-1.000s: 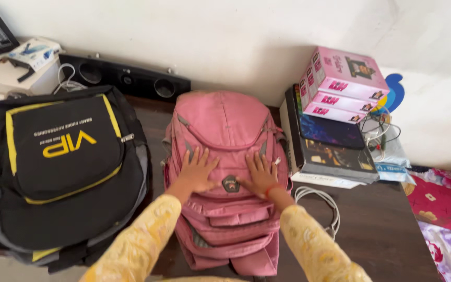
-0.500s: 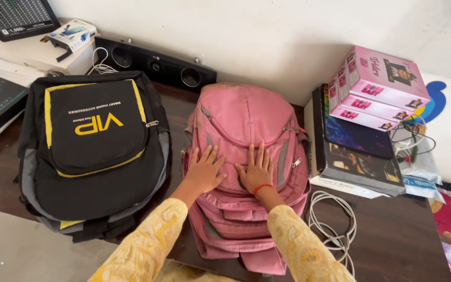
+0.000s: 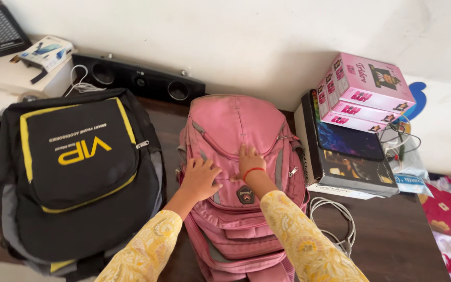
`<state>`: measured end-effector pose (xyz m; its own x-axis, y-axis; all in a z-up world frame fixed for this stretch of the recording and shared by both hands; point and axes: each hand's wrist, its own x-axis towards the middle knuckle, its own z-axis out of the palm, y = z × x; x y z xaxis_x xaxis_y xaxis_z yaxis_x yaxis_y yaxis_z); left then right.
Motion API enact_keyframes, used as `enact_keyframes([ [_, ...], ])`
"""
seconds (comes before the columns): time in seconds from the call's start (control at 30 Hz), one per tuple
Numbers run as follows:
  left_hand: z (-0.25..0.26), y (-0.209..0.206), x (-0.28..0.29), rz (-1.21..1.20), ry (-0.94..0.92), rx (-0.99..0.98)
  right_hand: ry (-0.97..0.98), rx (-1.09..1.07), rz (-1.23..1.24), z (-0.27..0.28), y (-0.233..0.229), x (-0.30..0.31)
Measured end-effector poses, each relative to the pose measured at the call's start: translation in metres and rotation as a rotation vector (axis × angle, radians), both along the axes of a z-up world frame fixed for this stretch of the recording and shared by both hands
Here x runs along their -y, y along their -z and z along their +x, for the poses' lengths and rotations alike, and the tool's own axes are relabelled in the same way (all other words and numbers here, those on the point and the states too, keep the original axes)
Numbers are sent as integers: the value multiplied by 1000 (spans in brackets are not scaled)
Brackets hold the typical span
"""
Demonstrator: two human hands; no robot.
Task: The person opens a pink backpack and places a book and a notebook inside, then closes it. They then open a black backpack, place a box and a stack of papers inside, and close it. The person repeats the process with the pink backpack, adding more items.
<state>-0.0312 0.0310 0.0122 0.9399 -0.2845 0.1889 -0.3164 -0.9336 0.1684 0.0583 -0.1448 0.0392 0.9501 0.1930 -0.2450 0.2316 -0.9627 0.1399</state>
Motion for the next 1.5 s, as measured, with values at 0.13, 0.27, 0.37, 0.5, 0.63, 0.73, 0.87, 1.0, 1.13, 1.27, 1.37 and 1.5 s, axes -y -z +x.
enact_keyframes([
  [0.13,14,10,-19,-11,121,-18,80,-24,-51,9,1,-21],
  [0.27,34,8,-57,-162,385,-187,192,-49,-114,23,18,-44],
  [0.37,35,-6,-106,-572,558,-309,385,39,-71,43,28,-59],
  [0.5,37,-41,-194,-604,453,-130,70,-240,-202,57,16,-83],
  [0.63,38,-73,-283,-699,277,-106,-20,1,56,74,-42,-186],
  [0.73,34,-85,-353,-616,255,119,-138,215,302,50,-85,-283],
  [0.87,23,-68,-448,-587,-8,218,-229,106,334,-3,-107,-409],
  [1.0,4,-26,-545,-433,-386,274,-309,-20,309,-37,-91,-490],
  [1.13,-22,17,-632,-542,-987,326,-178,-226,41,-46,-63,-538],
  [1.27,-38,35,-683,-1123,-1453,66,-279,-134,-202,-40,-45,-562],
  [1.37,-35,36,-690,-1213,-1529,5,-321,-135,-248,-31,-45,-562],
  [1.5,-37,28,-695,-1169,-1688,-150,-325,-118,-251,-30,-50,-565],
])
